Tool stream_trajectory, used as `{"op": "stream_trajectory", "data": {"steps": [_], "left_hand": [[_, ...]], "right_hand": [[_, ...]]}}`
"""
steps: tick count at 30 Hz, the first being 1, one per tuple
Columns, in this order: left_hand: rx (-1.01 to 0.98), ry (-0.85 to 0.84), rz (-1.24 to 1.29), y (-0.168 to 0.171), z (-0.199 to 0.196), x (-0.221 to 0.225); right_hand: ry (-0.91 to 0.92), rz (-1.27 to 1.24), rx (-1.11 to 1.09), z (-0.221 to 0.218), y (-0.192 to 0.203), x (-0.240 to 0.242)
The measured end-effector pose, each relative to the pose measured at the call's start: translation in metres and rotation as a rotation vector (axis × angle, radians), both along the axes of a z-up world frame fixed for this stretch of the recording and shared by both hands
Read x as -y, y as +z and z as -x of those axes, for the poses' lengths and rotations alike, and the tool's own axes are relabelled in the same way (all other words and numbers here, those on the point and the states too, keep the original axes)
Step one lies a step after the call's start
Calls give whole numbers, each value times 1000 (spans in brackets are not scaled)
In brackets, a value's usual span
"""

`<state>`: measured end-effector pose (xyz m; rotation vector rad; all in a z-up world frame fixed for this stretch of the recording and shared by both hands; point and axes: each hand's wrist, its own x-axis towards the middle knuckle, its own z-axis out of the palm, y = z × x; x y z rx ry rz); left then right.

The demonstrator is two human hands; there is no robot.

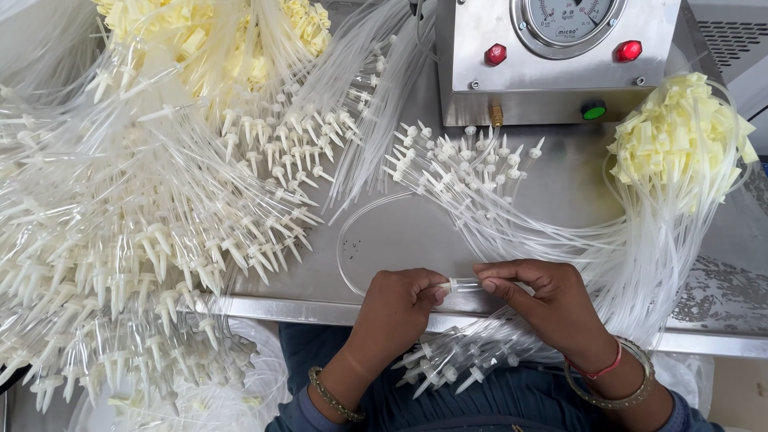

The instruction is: Assembling plastic tubing components by attaching small connectors and valves at a workstation.

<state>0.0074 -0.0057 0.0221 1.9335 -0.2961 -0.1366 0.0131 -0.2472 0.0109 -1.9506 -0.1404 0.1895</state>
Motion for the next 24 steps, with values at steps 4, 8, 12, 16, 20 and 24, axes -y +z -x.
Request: {"op": "stream_trajectory", "data": {"steps": [4, 8, 12, 16, 20, 24], "left_hand": [[49, -3, 14, -1, 0, -1], [19, -4, 3, 1, 0, 0], [6, -4, 3, 1, 0, 0], [-32, -5, -3, 1, 0, 1], [-30, -7, -1, -2, 0, 0], [32, -7, 11, -4, 1, 0]], "right_hand": [[-6, 6, -9, 0, 1, 0], [-12, 13, -12, 0, -1, 1], [-20, 19, -17, 0, -1, 1], [-27, 19, -30, 0, 0, 0], [-22, 6, -13, 1, -1, 1], [-26, 2, -12, 1, -2, 1]]}}
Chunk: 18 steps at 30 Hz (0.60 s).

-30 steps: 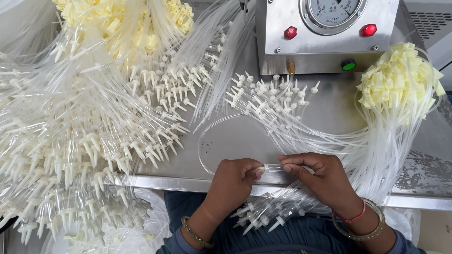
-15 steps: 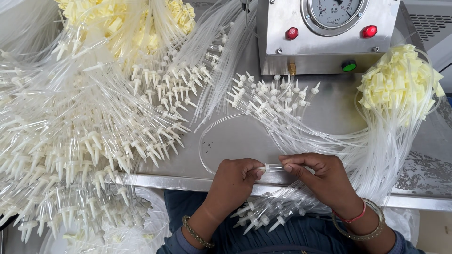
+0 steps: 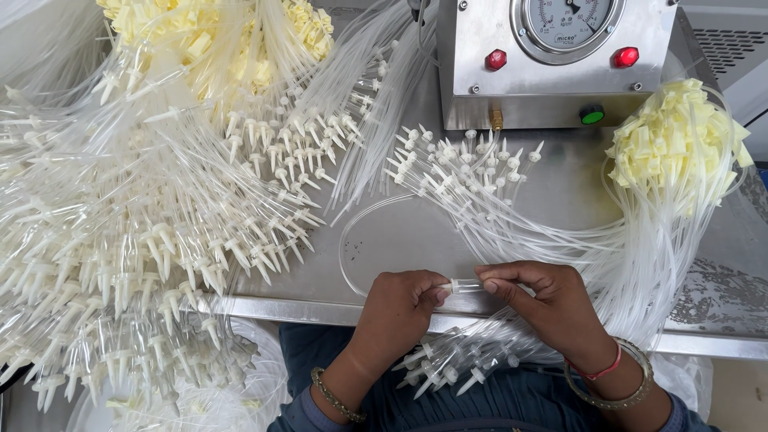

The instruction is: Assembling plastic tubing components by attaching small connectors and valves at a workstation.

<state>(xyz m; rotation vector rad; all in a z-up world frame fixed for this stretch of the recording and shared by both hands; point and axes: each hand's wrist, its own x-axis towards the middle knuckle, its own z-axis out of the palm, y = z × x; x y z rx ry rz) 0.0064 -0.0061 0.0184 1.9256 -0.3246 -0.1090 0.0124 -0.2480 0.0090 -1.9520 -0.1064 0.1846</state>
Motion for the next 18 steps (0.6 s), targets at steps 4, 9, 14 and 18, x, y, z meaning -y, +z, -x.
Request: {"op": "stream_trajectory", "data": {"steps": [4, 9, 14, 18], "left_hand": [[24, 20, -16, 0, 1, 1], [109, 42, -5, -5, 3, -1], [-32, 145, 162, 0, 6, -7], [167, 27, 47, -5, 9, -8]], "right_hand": [[1, -34, -2, 0, -2, 0], [8, -67, 27, 1, 1, 5], [-77, -29, -1, 3, 13, 6], [15, -54, -29, 7, 26, -6]]}}
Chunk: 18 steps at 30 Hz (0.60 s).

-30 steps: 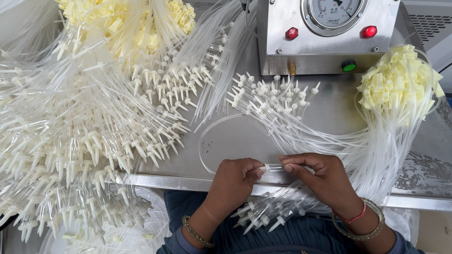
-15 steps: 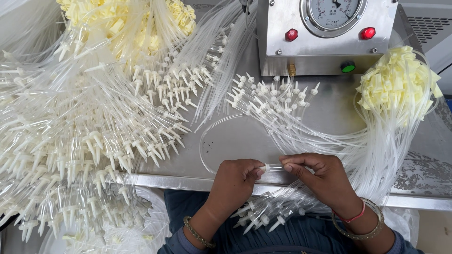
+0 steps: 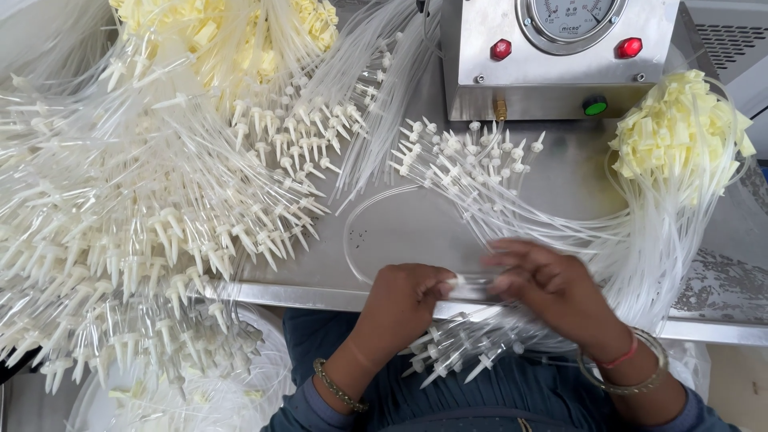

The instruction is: Assembling plastic tubing components by attaching small connectors and valves at a workstation.

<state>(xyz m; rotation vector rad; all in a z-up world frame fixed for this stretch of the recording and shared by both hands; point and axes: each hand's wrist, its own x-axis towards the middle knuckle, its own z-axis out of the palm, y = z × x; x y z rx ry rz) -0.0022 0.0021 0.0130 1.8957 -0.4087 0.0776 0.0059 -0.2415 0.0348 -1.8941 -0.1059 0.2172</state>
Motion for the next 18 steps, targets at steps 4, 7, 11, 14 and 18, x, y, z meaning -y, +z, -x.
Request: {"op": "stream_trajectory", "data": {"steps": [4, 7, 11, 14, 18], "left_hand": [[-36, -140, -41, 8, -1, -8], [-142, -101, 43, 7, 0, -25], [-56, -233, 197, -23, -11, -72], [-344, 266, 347, -19, -22, -84], [9, 106, 82, -14, -15, -31]], "right_hand": [[129, 223, 215, 8, -3, -14], [231, 233, 374, 15, 17, -18], [279, 190, 487, 12, 13, 4], [412, 118, 222, 8, 20, 13], [634, 323, 465, -28, 37, -24]]}}
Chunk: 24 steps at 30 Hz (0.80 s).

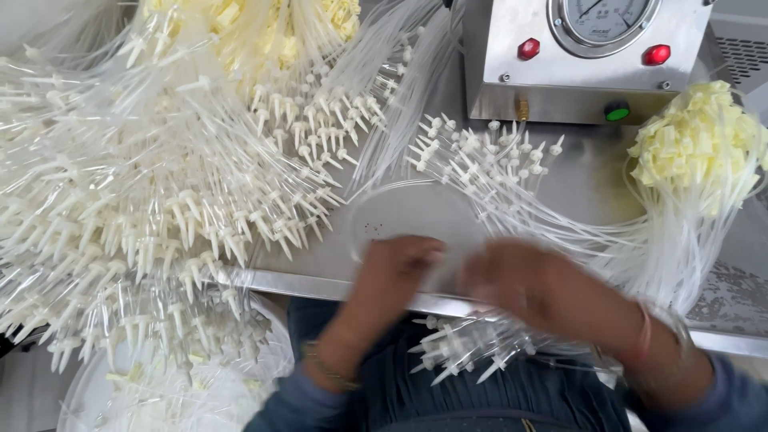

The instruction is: Assembling plastic tubing components by attaching small connectors and valves at a workstation.

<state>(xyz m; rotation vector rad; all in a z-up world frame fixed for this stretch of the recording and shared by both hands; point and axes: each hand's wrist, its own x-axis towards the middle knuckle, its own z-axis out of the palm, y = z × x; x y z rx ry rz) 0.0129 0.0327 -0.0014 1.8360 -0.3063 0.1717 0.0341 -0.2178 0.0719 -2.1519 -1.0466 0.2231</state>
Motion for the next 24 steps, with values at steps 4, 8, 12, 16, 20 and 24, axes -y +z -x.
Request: {"op": "stream_trajectory", "data": {"steps": [4, 8, 12, 16, 20, 24], "left_hand": [[323, -312, -326, 10, 14, 38], [390, -427, -402, 21, 19, 28], [394, -342, -283, 2, 19, 24], [-127, -170, 165, -9, 10, 23], [-335, -103, 421, -1, 5, 18], [-256, -182, 365, -1, 5, 17]], "right_hand": [[-256, 240, 392, -77, 7, -53], [-215, 288, 625, -97, -57, -68], [-163, 316, 472, -67, -36, -79], [-310, -54, 340, -42, -8, -52], [-350, -198, 179, 0, -9, -18], [-519, -187, 44, 17, -28, -6]]}}
